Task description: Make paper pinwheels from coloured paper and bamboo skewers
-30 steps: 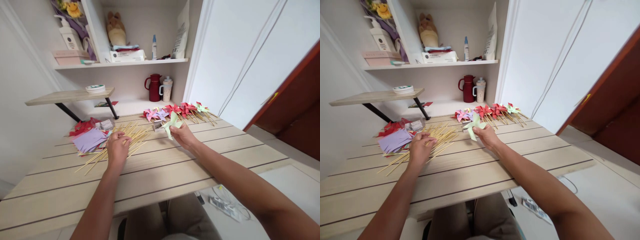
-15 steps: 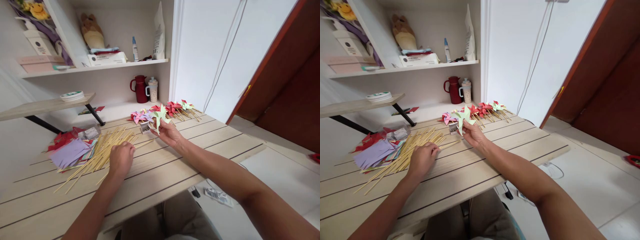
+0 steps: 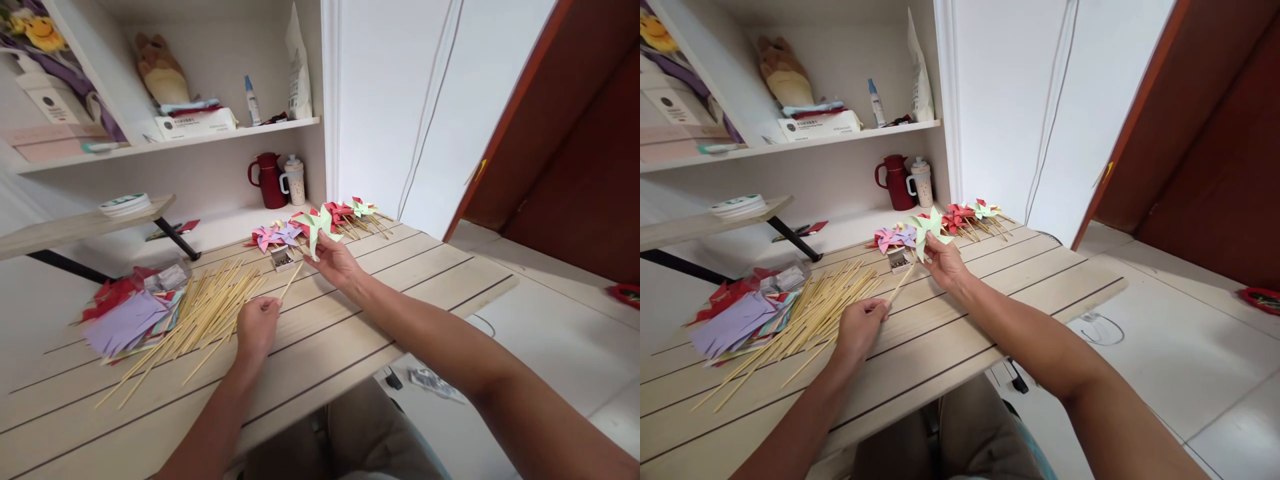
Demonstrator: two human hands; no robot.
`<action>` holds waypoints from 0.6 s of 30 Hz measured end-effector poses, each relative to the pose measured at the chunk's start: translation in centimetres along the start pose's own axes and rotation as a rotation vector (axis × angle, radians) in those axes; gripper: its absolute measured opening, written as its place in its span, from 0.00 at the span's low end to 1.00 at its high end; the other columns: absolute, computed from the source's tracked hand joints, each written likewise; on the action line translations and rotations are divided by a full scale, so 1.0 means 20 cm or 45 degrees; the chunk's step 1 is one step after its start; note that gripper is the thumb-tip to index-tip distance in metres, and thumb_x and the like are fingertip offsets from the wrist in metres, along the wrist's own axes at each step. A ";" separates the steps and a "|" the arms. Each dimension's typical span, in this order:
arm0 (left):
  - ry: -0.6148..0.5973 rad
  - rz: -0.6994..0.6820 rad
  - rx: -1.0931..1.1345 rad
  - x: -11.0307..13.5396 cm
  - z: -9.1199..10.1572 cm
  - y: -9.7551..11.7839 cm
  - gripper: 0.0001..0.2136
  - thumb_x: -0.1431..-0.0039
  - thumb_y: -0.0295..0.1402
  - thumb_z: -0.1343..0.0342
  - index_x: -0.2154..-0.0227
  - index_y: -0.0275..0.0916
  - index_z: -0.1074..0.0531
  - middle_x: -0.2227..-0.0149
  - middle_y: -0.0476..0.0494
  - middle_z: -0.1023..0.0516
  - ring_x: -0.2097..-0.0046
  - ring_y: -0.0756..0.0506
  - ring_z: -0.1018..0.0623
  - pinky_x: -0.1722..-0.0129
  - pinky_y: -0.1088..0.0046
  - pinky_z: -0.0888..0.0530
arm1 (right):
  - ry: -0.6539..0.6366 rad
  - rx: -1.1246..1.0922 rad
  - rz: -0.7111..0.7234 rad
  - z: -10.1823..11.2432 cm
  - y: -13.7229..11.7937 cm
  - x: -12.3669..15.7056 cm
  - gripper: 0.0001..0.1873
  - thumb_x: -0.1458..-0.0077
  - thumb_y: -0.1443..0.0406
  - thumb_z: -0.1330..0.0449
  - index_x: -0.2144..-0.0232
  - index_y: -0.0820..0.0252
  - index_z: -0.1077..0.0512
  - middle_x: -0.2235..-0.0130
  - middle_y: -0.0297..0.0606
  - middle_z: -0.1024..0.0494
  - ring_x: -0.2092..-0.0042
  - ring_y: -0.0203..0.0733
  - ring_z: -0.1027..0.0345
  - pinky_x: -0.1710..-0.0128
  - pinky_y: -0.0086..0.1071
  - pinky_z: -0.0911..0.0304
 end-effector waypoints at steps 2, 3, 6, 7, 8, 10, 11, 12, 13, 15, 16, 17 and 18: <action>-0.035 -0.048 -0.061 0.00 -0.03 0.03 0.11 0.46 0.39 0.44 0.73 0.39 0.20 0.73 0.46 0.19 0.67 0.41 0.21 0.65 0.68 0.32 | -0.057 -0.004 -0.049 -0.04 0.03 0.02 0.11 0.51 0.65 0.27 0.67 0.54 0.26 0.70 0.29 0.18 0.66 0.39 0.26 0.59 0.38 0.28; -0.060 -0.081 -0.124 0.01 -0.04 0.06 0.11 0.46 0.39 0.43 0.74 0.39 0.20 0.71 0.45 0.19 0.66 0.41 0.21 0.64 0.68 0.32 | -0.073 -0.004 -0.067 -0.05 0.04 0.03 0.11 0.51 0.65 0.27 0.67 0.54 0.26 0.70 0.29 0.18 0.66 0.39 0.26 0.58 0.39 0.27; -0.092 -0.216 -0.367 0.03 -0.08 0.15 0.09 0.46 0.37 0.41 0.77 0.41 0.21 0.63 0.43 0.18 0.58 0.40 0.22 0.59 0.66 0.32 | -0.080 -0.015 -0.109 -0.06 0.07 0.05 0.11 0.51 0.64 0.27 0.68 0.54 0.26 0.72 0.28 0.20 0.64 0.40 0.25 0.56 0.42 0.27; -0.085 -0.261 -0.439 0.04 -0.09 0.18 0.09 0.45 0.37 0.41 0.77 0.41 0.21 0.59 0.42 0.18 0.56 0.39 0.22 0.57 0.65 0.32 | -0.074 -0.022 -0.114 -0.06 0.07 0.05 0.11 0.51 0.64 0.27 0.68 0.54 0.25 0.72 0.28 0.20 0.64 0.40 0.25 0.56 0.42 0.27; -0.078 -0.296 -0.490 0.04 -0.10 0.21 0.09 0.45 0.36 0.41 0.76 0.41 0.20 0.56 0.41 0.19 0.53 0.38 0.23 0.55 0.64 0.32 | -0.065 -0.030 -0.116 -0.06 0.07 0.05 0.11 0.51 0.64 0.27 0.68 0.54 0.25 0.72 0.29 0.19 0.63 0.40 0.25 0.55 0.42 0.27; -0.093 -0.329 -0.541 0.05 -0.12 0.25 0.08 0.43 0.36 0.42 0.72 0.41 0.19 0.52 0.39 0.20 0.50 0.36 0.24 0.52 0.61 0.32 | -0.054 -0.048 -0.115 -0.06 0.07 0.05 0.11 0.51 0.64 0.26 0.68 0.55 0.25 0.71 0.29 0.19 0.62 0.40 0.26 0.55 0.43 0.27; -0.109 -0.336 -0.542 0.05 -0.13 0.26 0.09 0.42 0.36 0.42 0.69 0.41 0.18 0.50 0.37 0.21 0.48 0.35 0.25 0.51 0.60 0.32 | -0.055 -0.055 -0.115 -0.06 0.07 0.06 0.11 0.51 0.64 0.26 0.68 0.55 0.25 0.70 0.29 0.19 0.62 0.40 0.26 0.55 0.43 0.26; -0.124 -0.343 -0.530 0.05 -0.15 0.27 0.09 0.41 0.36 0.43 0.66 0.41 0.18 0.49 0.36 0.22 0.47 0.35 0.25 0.50 0.59 0.32 | -0.060 -0.062 -0.119 -0.06 0.07 0.06 0.11 0.51 0.64 0.26 0.68 0.55 0.25 0.70 0.29 0.19 0.62 0.40 0.26 0.54 0.43 0.26; -0.135 -0.349 -0.509 0.04 -0.16 0.28 0.09 0.41 0.36 0.43 0.63 0.41 0.18 0.48 0.35 0.22 0.47 0.35 0.25 0.50 0.59 0.31 | -0.067 -0.067 -0.125 -0.07 0.07 0.06 0.11 0.51 0.64 0.26 0.68 0.55 0.25 0.70 0.28 0.19 0.61 0.39 0.26 0.54 0.43 0.26; -0.162 -0.369 -0.452 0.03 -0.18 0.30 0.11 0.40 0.36 0.43 0.58 0.40 0.19 0.49 0.34 0.22 0.46 0.35 0.25 0.49 0.59 0.31 | -0.080 -0.082 -0.138 -0.08 0.07 0.07 0.10 0.50 0.64 0.27 0.68 0.54 0.25 0.69 0.28 0.19 0.61 0.39 0.26 0.52 0.44 0.26; -0.185 -0.377 -0.414 0.02 -0.20 0.30 0.12 0.39 0.36 0.44 0.57 0.40 0.20 0.50 0.34 0.21 0.47 0.35 0.24 0.49 0.60 0.31 | -0.082 -0.091 -0.143 -0.08 0.07 0.07 0.10 0.49 0.65 0.27 0.68 0.55 0.25 0.69 0.28 0.19 0.61 0.38 0.26 0.52 0.44 0.26; -0.218 -0.382 -0.368 0.01 -0.22 0.31 0.12 0.39 0.35 0.45 0.58 0.39 0.20 0.53 0.35 0.20 0.49 0.36 0.23 0.50 0.60 0.31 | -0.085 -0.100 -0.147 -0.08 0.07 0.08 0.09 0.49 0.65 0.28 0.68 0.55 0.25 0.69 0.28 0.19 0.61 0.38 0.26 0.51 0.44 0.26; -0.259 -0.383 -0.306 0.01 -0.24 0.30 0.11 0.38 0.35 0.47 0.60 0.39 0.21 0.56 0.36 0.19 0.51 0.37 0.23 0.51 0.60 0.31 | -0.087 -0.107 -0.149 -0.09 0.07 0.08 0.08 0.48 0.65 0.28 0.68 0.55 0.25 0.69 0.28 0.19 0.61 0.38 0.27 0.51 0.45 0.26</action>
Point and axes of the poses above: each hand's wrist, its own x-axis away from the middle knuckle, its own z-axis out of the back of the hand, y = z × x, the point moved 10 cm from there along -x, towards the middle knuckle
